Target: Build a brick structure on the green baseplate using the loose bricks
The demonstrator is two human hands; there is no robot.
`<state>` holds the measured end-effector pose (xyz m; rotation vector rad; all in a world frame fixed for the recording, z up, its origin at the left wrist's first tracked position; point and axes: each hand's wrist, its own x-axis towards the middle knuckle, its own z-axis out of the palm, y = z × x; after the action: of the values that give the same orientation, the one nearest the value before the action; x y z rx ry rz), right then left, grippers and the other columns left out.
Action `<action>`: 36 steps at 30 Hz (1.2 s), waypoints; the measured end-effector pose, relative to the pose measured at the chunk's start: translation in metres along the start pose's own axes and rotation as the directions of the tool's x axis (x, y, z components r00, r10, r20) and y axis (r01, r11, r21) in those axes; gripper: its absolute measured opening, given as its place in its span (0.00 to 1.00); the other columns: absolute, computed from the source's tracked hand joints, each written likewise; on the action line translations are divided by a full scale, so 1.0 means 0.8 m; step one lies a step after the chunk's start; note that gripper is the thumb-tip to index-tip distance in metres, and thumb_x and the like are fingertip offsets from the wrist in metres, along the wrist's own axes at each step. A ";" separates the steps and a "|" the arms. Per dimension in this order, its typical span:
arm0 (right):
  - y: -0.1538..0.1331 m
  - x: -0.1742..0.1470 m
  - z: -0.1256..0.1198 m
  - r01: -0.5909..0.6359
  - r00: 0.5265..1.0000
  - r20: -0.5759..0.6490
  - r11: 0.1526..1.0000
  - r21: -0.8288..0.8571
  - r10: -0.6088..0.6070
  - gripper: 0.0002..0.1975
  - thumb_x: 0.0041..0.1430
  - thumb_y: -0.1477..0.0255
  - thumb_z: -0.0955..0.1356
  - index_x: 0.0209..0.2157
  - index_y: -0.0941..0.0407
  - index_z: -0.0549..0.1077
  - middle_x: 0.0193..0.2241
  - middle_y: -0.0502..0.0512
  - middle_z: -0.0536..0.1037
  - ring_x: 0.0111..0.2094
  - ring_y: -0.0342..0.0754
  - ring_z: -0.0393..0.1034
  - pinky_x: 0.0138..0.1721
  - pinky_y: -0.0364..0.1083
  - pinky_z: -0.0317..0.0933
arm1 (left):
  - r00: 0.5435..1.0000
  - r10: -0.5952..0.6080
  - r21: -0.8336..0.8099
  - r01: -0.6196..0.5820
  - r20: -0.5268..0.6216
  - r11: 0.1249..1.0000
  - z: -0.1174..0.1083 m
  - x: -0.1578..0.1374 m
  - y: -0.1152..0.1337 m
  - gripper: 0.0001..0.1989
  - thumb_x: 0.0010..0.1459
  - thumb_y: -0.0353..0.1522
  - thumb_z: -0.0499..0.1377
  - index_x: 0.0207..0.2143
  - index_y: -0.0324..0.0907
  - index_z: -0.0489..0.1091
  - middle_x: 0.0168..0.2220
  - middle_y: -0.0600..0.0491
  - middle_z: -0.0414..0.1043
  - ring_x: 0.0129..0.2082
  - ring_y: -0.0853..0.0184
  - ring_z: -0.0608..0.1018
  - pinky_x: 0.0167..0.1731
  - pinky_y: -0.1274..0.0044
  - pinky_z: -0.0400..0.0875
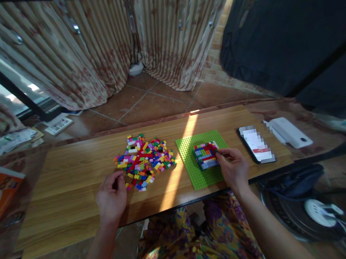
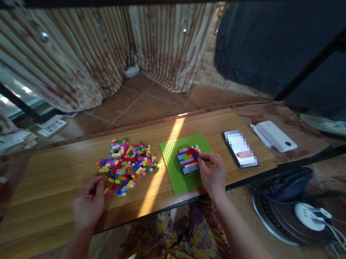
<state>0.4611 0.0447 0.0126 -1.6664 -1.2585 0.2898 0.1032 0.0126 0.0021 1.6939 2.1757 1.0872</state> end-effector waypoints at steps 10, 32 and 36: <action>-0.005 -0.001 0.002 0.036 0.998 -0.045 0.996 -0.080 -0.040 0.10 0.54 0.64 0.68 0.29 0.57 0.75 0.28 0.54 0.75 0.29 0.47 0.69 0.33 0.47 0.62 | 1.000 -0.011 0.012 0.011 0.017 1.000 0.000 0.001 0.000 0.14 0.58 0.39 0.52 0.39 0.44 0.74 0.39 0.50 0.78 0.39 0.62 0.78 0.41 0.73 0.71; 0.006 0.012 -0.018 0.040 0.991 0.129 0.999 0.000 -0.040 0.13 0.52 0.61 0.70 0.31 0.57 0.78 0.31 0.56 0.77 0.29 0.46 0.70 0.32 0.46 0.65 | 1.000 -0.013 0.000 0.013 0.000 1.000 -0.001 0.001 0.001 0.14 0.58 0.38 0.52 0.38 0.44 0.74 0.39 0.50 0.78 0.38 0.63 0.78 0.41 0.74 0.70; 0.003 0.016 -0.031 0.014 0.999 -0.044 0.999 0.045 -0.012 0.15 0.53 0.60 0.69 0.33 0.58 0.78 0.31 0.57 0.78 0.29 0.47 0.71 0.34 0.48 0.66 | 1.000 -0.029 -0.009 0.030 0.007 1.000 -0.005 0.002 0.009 0.15 0.59 0.39 0.50 0.37 0.43 0.74 0.39 0.51 0.78 0.39 0.63 0.78 0.41 0.74 0.71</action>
<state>0.4848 0.0414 0.0266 -1.6175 -1.2211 0.2705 0.1061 0.0130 0.0102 1.6541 2.1814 1.0801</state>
